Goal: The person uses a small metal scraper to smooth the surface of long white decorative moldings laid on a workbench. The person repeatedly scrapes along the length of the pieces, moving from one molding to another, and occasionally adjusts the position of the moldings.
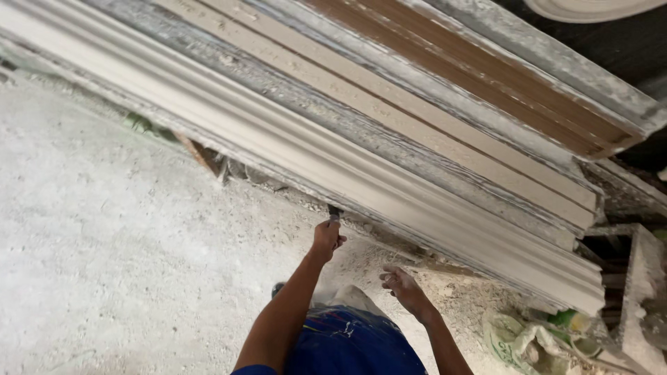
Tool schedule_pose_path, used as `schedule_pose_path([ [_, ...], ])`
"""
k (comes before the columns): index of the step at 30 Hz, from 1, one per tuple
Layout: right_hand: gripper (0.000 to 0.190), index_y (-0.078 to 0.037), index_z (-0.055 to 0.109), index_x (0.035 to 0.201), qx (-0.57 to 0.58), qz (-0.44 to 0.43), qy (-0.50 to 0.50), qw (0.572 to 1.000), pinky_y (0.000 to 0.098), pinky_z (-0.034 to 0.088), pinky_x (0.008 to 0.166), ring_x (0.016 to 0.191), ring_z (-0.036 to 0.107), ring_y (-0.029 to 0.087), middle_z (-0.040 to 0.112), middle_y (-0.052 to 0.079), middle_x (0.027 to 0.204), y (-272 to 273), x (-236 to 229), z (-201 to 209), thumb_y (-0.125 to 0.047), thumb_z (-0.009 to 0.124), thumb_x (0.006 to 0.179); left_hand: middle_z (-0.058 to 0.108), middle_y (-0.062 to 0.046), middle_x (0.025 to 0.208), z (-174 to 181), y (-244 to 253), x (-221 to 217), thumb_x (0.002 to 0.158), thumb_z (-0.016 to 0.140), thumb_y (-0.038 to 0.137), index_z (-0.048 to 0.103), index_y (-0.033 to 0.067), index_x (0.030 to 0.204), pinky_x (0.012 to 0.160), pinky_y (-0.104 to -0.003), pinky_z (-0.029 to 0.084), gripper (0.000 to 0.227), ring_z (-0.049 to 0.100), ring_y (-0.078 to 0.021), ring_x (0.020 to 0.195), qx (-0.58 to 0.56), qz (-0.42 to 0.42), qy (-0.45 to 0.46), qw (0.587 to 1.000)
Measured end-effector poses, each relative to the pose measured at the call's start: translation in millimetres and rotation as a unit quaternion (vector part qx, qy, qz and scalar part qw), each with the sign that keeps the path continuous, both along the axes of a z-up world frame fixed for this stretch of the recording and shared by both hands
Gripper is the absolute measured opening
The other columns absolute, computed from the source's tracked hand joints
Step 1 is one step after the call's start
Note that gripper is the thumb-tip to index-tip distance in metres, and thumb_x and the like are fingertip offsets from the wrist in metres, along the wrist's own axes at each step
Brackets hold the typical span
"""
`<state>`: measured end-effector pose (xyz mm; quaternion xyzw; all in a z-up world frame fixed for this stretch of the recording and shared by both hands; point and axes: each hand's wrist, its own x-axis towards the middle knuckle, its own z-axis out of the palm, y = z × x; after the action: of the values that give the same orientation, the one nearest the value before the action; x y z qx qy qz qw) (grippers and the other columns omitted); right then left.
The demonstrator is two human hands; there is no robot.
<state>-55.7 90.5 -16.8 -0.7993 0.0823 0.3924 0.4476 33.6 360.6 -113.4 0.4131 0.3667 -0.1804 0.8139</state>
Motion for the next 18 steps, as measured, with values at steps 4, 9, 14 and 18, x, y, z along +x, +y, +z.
schedule_pose_path([
  [4,0.060,-0.013,0.046,0.151,-0.003,-0.067,0.018,0.998,0.0441,0.050,0.107,0.128,0.063,0.028,0.062,0.012,0.144,-35.7,-16.1,1.0,-0.041,0.053,0.098,0.052,-0.007,0.065,36.5,10.9,-14.5,0.099,0.061,0.017,0.059,-0.0042,0.095,0.042,-0.029,0.044,0.021,0.054,-0.0146,0.049,0.000,-0.028,-0.062,0.998],
  [9,0.060,-0.010,0.046,0.150,0.017,-0.172,0.042,0.984,0.0497,0.050,0.108,0.129,0.063,0.032,0.063,0.017,0.144,-80.5,-51.0,-5.7,-0.042,0.050,0.100,0.050,-0.002,0.064,49.4,25.0,-79.0,0.098,0.057,0.024,0.068,-0.0032,0.111,0.043,-0.027,0.045,0.032,0.056,-0.0131,0.049,0.032,-0.051,-0.048,0.997],
  [14,0.061,-0.012,0.044,0.151,0.018,-0.143,0.057,0.988,0.0494,0.049,0.111,0.133,0.060,0.033,0.059,0.016,0.147,-82.4,-44.5,-4.4,-0.044,0.048,0.100,0.047,-0.003,0.063,6.7,43.4,-44.7,0.102,0.059,0.028,0.065,-0.0037,0.104,0.040,-0.026,0.038,0.032,0.046,-0.0117,0.046,-0.057,0.109,0.014,0.992],
  [18,0.065,-0.013,0.045,0.151,0.013,-0.095,0.034,0.995,0.0490,0.049,0.111,0.134,0.059,0.033,0.058,0.017,0.148,-78.9,-43.8,-3.8,-0.050,0.046,0.098,0.051,-0.002,0.062,-18.3,-5.3,-34.2,0.091,0.061,0.011,0.065,0.0078,0.100,0.040,-0.026,0.035,0.011,0.044,-0.0111,0.046,-0.024,0.049,-0.029,0.998],
])
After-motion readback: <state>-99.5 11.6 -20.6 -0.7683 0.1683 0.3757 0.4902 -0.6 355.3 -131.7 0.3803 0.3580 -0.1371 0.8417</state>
